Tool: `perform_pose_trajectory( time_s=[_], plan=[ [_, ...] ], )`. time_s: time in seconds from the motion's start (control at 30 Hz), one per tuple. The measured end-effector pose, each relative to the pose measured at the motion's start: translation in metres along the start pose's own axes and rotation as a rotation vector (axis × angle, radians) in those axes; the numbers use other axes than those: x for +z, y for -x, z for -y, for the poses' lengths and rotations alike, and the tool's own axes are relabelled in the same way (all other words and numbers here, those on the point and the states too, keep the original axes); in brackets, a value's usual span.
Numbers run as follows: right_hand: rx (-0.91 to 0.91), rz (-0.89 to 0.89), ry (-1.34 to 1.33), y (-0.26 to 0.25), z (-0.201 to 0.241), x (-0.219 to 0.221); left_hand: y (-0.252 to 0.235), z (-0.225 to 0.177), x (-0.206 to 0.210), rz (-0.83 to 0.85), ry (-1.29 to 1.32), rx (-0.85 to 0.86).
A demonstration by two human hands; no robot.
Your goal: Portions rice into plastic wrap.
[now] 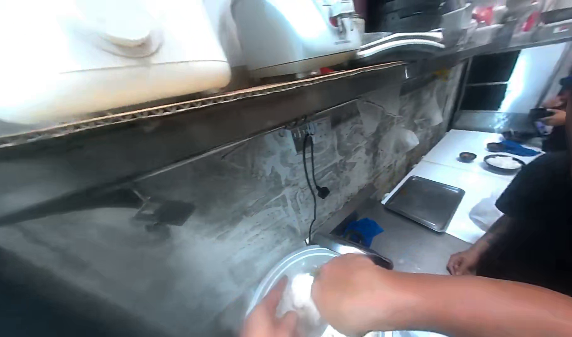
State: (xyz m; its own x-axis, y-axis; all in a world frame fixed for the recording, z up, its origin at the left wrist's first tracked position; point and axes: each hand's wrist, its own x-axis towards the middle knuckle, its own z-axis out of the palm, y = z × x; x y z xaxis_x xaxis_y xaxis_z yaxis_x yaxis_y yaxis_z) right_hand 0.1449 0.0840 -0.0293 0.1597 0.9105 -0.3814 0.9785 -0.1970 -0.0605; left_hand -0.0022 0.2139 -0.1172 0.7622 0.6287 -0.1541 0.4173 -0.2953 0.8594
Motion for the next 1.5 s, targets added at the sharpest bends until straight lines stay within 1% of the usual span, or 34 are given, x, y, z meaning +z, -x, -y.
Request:
perform_pose_trajectory(
  time_s=[0.13, 0.2, 0.27, 0.33, 0.4, 0.47, 0.53, 0.67, 0.77, 0.87, 0.93, 1.0, 1.07, 1.13, 1.17, 1.23, 1.33, 1.37, 1.43, 1.5],
  plan=[
    [0.083, 0.058, 0.062, -0.020, 0.021, 0.019, -0.008, 0.005, 0.038, -0.028, -0.040, 0.053],
    [0.136, 0.062, 0.148, -0.030, 0.026, 0.023, -0.011, 0.011, 0.050, -0.043, 0.033, 0.067],
    [0.168, 0.038, 0.207, -0.033, 0.032, 0.026, -0.015, 0.017, 0.056, -0.097, 0.127, 0.057],
    [0.144, -0.006, 0.214, -0.031, 0.032, 0.032, -0.017, 0.021, 0.057, -0.142, 0.199, 0.013],
    [0.134, -0.038, 0.207, -0.029, 0.022, 0.034, -0.015, 0.023, 0.058, -0.167, 0.324, -0.040],
    [0.133, -0.140, 0.211, -0.028, 0.007, 0.036, -0.013, 0.023, 0.056, -0.218, 0.463, -0.072],
    [0.074, -0.243, 0.247, -0.029, -0.008, 0.051, -0.013, 0.021, 0.053, -0.279, 0.571, -0.086],
    [-0.035, -0.439, 0.278, -0.039, -0.031, 0.078, -0.019, 0.027, 0.045, -0.359, 0.664, -0.079],
    [-0.063, -0.462, 0.223, -0.046, -0.037, 0.091, -0.018, 0.029, 0.037, -0.392, 0.698, -0.099],
    [-0.034, -0.527, 0.111, -0.051, -0.045, 0.092, -0.017, 0.033, 0.027, -0.424, 0.725, -0.092],
    [-0.012, -0.492, -0.017, -0.054, -0.050, 0.094, -0.015, 0.036, 0.022, -0.444, 0.770, -0.088],
    [0.024, -0.447, -0.205, -0.055, -0.057, 0.093, -0.013, 0.039, 0.016, -0.454, 0.802, -0.083],
    [0.083, -0.453, -0.368, -0.056, -0.068, 0.094, -0.011, 0.041, 0.012, -0.467, 0.850, -0.070],
    [0.175, -0.433, -0.407, -0.055, -0.080, 0.099, -0.009, 0.044, 0.008, -0.476, 0.906, -0.057],
    [0.226, -0.387, -0.372, -0.055, -0.085, 0.103, -0.008, 0.046, 0.006, -0.478, 0.930, -0.055],
    [0.290, -0.235, -0.252, -0.054, -0.093, 0.115, -0.005, 0.048, 0.001, -0.475, 0.958, -0.058],
    [0.305, 0.000, -0.061, -0.056, -0.090, 0.131, -0.001, 0.052, -0.009, -0.457, 0.978, -0.047],
    [0.316, 0.052, -0.011, -0.059, -0.085, 0.135, 0.000, 0.053, -0.012, -0.454, 0.981, -0.044],
    [0.363, 0.117, 0.049, -0.069, -0.073, 0.139, 0.001, 0.053, -0.019, -0.454, 0.983, -0.035],
    [0.412, 0.114, 0.081, -0.084, -0.061, 0.146, 0.003, 0.055, -0.024, -0.463, 0.985, -0.011]
  ],
)
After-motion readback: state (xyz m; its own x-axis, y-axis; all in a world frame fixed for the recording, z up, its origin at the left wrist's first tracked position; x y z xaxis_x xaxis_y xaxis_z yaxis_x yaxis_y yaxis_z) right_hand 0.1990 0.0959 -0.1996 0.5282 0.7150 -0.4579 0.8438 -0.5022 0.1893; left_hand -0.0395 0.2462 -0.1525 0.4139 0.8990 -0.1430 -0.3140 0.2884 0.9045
